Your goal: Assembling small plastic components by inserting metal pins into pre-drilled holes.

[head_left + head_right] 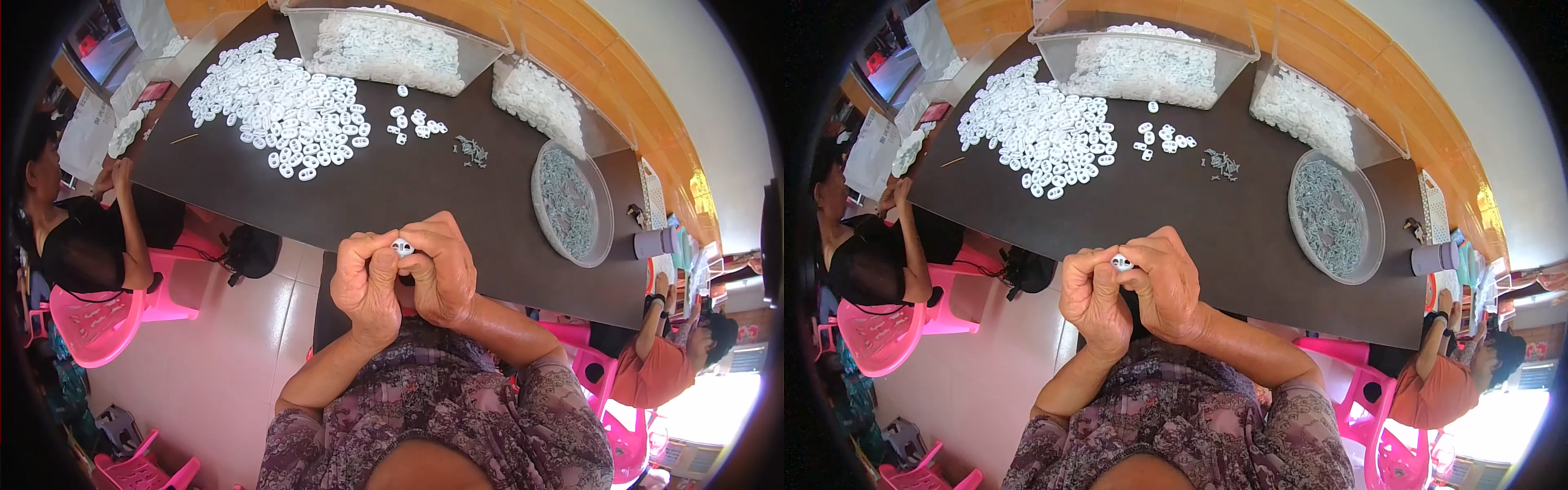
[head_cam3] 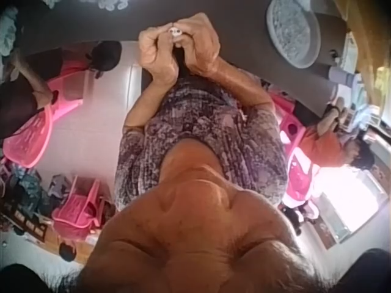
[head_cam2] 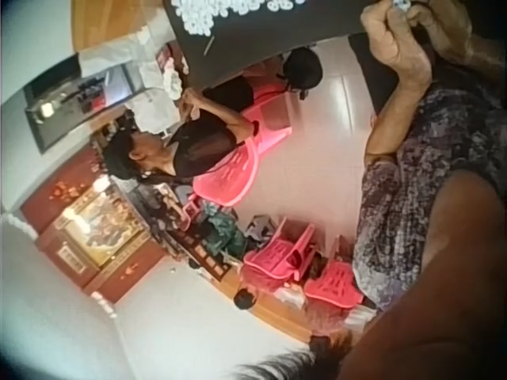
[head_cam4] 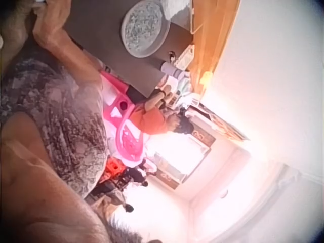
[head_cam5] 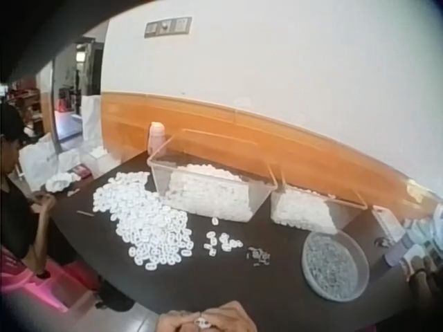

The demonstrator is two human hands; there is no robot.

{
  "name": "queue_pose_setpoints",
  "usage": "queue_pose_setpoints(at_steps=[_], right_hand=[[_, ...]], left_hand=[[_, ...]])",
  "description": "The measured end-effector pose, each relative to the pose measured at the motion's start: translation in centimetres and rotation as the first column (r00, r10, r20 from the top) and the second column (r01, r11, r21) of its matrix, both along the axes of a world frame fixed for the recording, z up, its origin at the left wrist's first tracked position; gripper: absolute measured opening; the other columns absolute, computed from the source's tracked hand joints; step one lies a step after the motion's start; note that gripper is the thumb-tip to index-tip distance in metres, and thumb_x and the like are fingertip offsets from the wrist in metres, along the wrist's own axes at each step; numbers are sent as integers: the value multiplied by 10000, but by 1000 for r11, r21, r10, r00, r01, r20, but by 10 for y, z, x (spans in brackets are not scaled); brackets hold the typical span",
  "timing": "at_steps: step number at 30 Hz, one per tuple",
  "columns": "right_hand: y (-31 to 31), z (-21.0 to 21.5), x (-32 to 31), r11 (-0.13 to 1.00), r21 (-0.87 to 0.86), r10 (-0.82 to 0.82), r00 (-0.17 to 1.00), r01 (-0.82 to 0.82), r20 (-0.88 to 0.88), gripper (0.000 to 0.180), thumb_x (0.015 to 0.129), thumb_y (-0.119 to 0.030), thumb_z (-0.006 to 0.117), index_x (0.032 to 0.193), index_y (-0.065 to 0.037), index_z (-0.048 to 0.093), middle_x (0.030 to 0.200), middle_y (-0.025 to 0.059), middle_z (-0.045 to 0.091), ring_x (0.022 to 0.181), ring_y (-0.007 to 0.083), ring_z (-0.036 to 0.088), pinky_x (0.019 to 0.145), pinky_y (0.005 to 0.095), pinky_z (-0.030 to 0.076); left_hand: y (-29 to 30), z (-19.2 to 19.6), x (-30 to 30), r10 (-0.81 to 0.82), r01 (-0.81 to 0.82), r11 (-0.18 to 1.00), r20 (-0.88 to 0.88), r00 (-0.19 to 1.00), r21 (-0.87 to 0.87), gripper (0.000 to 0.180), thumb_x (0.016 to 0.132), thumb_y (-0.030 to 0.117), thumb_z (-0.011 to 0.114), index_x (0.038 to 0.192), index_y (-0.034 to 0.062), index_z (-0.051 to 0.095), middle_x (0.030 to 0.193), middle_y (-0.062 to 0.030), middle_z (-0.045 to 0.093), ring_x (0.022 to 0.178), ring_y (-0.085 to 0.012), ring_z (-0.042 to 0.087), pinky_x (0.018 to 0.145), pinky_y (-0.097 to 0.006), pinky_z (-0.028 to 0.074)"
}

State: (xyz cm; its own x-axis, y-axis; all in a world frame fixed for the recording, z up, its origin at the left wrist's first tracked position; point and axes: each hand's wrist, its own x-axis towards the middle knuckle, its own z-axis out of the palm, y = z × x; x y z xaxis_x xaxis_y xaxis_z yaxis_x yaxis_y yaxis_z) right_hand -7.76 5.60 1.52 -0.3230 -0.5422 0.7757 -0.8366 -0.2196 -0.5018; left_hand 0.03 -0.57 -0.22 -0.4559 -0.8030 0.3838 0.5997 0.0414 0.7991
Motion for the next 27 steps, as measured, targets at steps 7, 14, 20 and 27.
queue_pose_setpoints(at_steps=[7, 14, 20, 27], right_hand=[[-3, 0, -6, 1000, -6, -14, 998, 14, -61, 158, 872, -55, 575, 1015, 4, 543, 868, 114, 590, 688, 218, 522, 600, 313, 435], [2, 7, -15, 999, 13, -41, 999, 41, -36, 214, 785, 18, 637, 989, 10, 575, 854, 112, 603, 663, 221, 534, 593, 307, 444], [28, 49, -84, 934, 116, -301, 921, 337, -249, 103, 754, 50, 636, 845, 3, 620, 764, 92, 588, 659, 170, 545, 600, 270, 439], [52, 88, -240, 700, 37, -654, 662, 713, -365, 153, 799, -87, 639, 935, -17, 647, 849, 127, 644, 801, 233, 615, 711, 316, 470]], left_hand=[[2, 3, -5, 27, -27, 999, 13, 1000, 37, 98, 931, 83, 531, 945, -11, 554, 788, 8, 466, 689, -53, 403, 634, -187, 371], [-5, 3, -4, -8, 12, 999, 101, 995, -42, 168, 948, 90, 497, 1038, -35, 564, 893, -32, 557, 761, -65, 507, 687, -194, 430], [-53, 13, -28, 150, 74, 886, 435, 888, -457, 177, 813, -37, 567, 962, 23, 641, 698, -97, 558, 641, -195, 576, 586, -286, 450], [-95, 3, -94, 452, 91, 514, 359, 816, -853, 36, 733, 37, 641, 750, 35, 609, 665, -114, 523, 639, -288, 550, 568, -405, 415]])
